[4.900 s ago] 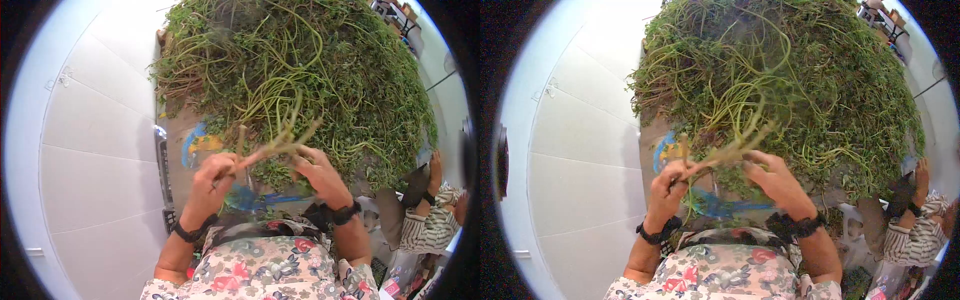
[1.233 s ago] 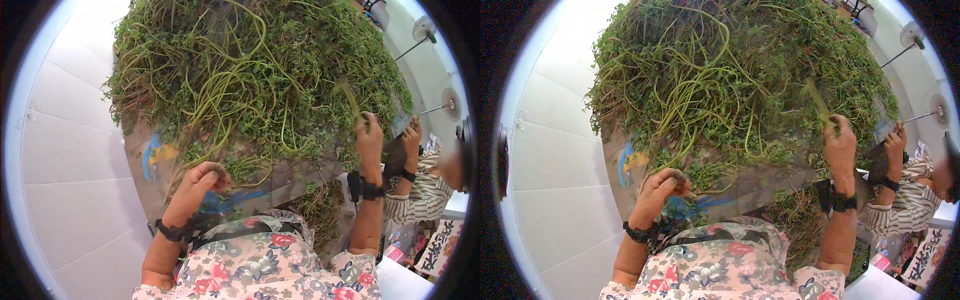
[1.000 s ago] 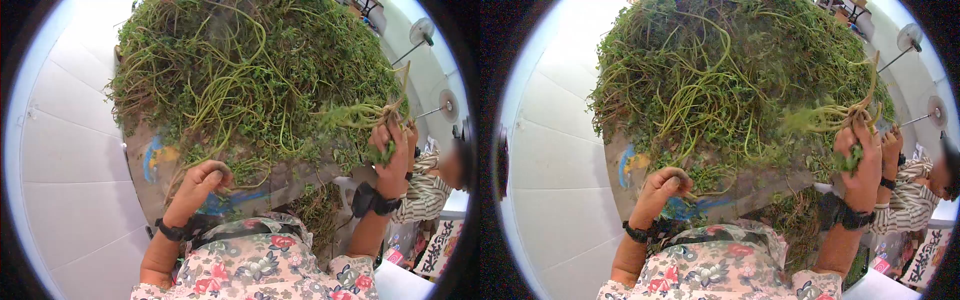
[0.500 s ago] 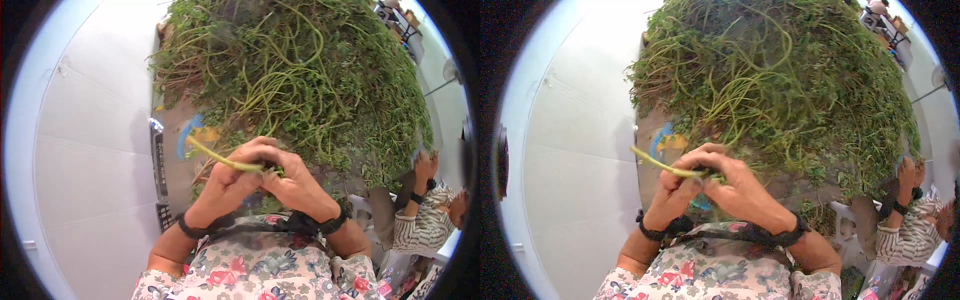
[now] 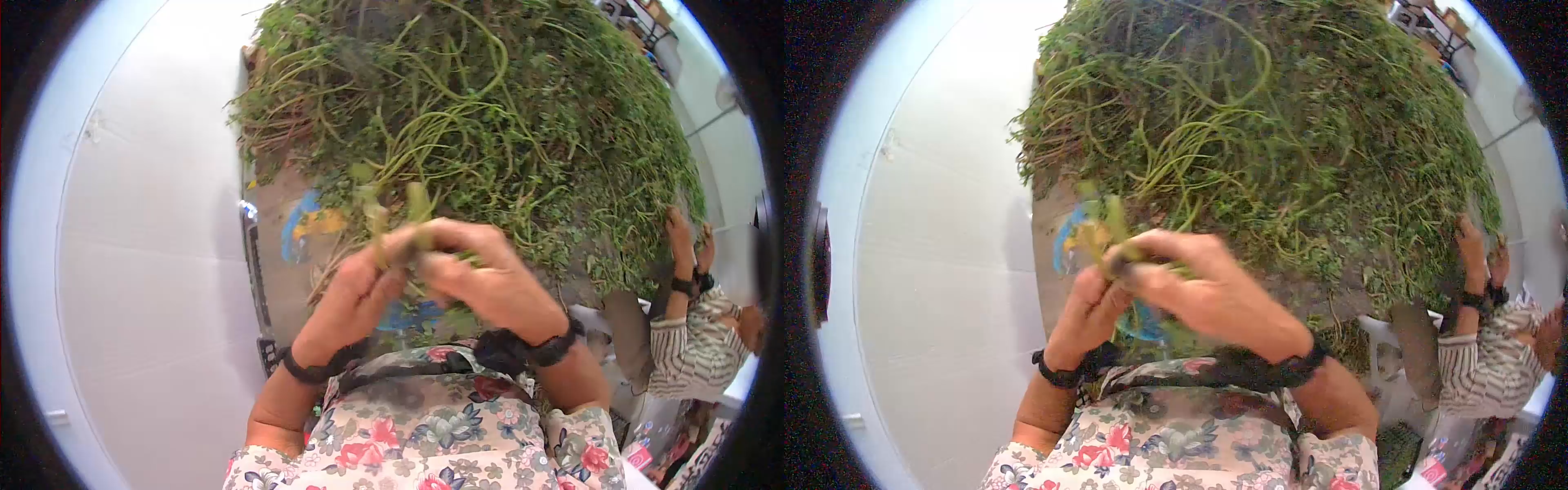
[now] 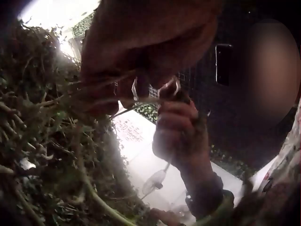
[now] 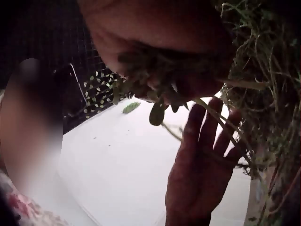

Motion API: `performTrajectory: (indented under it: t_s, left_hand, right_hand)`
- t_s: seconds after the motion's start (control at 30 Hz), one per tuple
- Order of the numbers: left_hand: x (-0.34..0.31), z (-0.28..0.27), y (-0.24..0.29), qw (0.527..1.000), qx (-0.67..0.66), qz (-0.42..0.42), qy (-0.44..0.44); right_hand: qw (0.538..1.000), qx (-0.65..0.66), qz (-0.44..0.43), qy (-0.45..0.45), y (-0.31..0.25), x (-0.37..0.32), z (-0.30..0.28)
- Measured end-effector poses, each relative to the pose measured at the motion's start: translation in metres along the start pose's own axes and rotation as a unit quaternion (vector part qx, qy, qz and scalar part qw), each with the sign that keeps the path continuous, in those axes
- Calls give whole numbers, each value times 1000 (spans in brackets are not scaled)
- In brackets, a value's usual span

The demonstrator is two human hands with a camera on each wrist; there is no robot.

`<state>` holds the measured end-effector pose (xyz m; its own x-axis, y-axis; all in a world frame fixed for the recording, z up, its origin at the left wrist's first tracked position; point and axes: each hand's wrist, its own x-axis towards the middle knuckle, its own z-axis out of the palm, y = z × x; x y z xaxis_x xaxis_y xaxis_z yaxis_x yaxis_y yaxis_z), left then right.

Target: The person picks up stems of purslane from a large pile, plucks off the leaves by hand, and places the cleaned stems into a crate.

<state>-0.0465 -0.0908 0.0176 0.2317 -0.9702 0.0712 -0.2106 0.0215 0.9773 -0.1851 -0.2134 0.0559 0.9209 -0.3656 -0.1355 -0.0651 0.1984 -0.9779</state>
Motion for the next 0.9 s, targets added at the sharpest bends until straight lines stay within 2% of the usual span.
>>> performTrajectory:
  t_s: [0.1, 0.13, 0.2, 0.27, 0.37, 0.47, 0.53, 0.63, 0.73, 0.87, 0.9]
  left_hand:
    - [-5, 10, -9, 999, -50, -2, -20]
    - [1, 14, -6, 992, -115, -42, 36]
    - [5, 16, -8, 977, -193, -59, 71]
    - [4, 11, -10, 955, -260, -78, 121]
    - [7, -2, -12, 907, -393, -80, 128]
    - [9, -1, -8, 901, -405, -91, 127]
    - [10, -2, -10, 900, -413, -87, 108]
    - [15, 7, -2, 910, -375, -114, 138]
    - [16, 2, -9, 879, -468, -87, 20]
    - [20, 11, -2, 881, -463, -72, -55]
    - [21, 15, 1, 895, -435, -83, -49]
  right_hand:
    - [998, -18, -61, 4, 17, 4, 5]
    - [998, 7, -61, 5, 15, 3, 6]
    - [999, 35, -34, 16, 18, -2, 6]
    - [996, 13, -14, 91, 24, -9, -4]
    - [982, 30, 10, 187, 38, -18, -18]
    - [979, -20, 56, 194, 47, -24, -34]
    - [978, -23, 46, 201, 51, -25, -34]
    - [978, -31, 48, 202, 52, -28, -34]
    - [978, -29, 16, 206, 58, -27, -31]
    - [984, -64, -9, 167, 56, -21, -22]
    - [985, -78, -13, 153, 58, -20, -20]
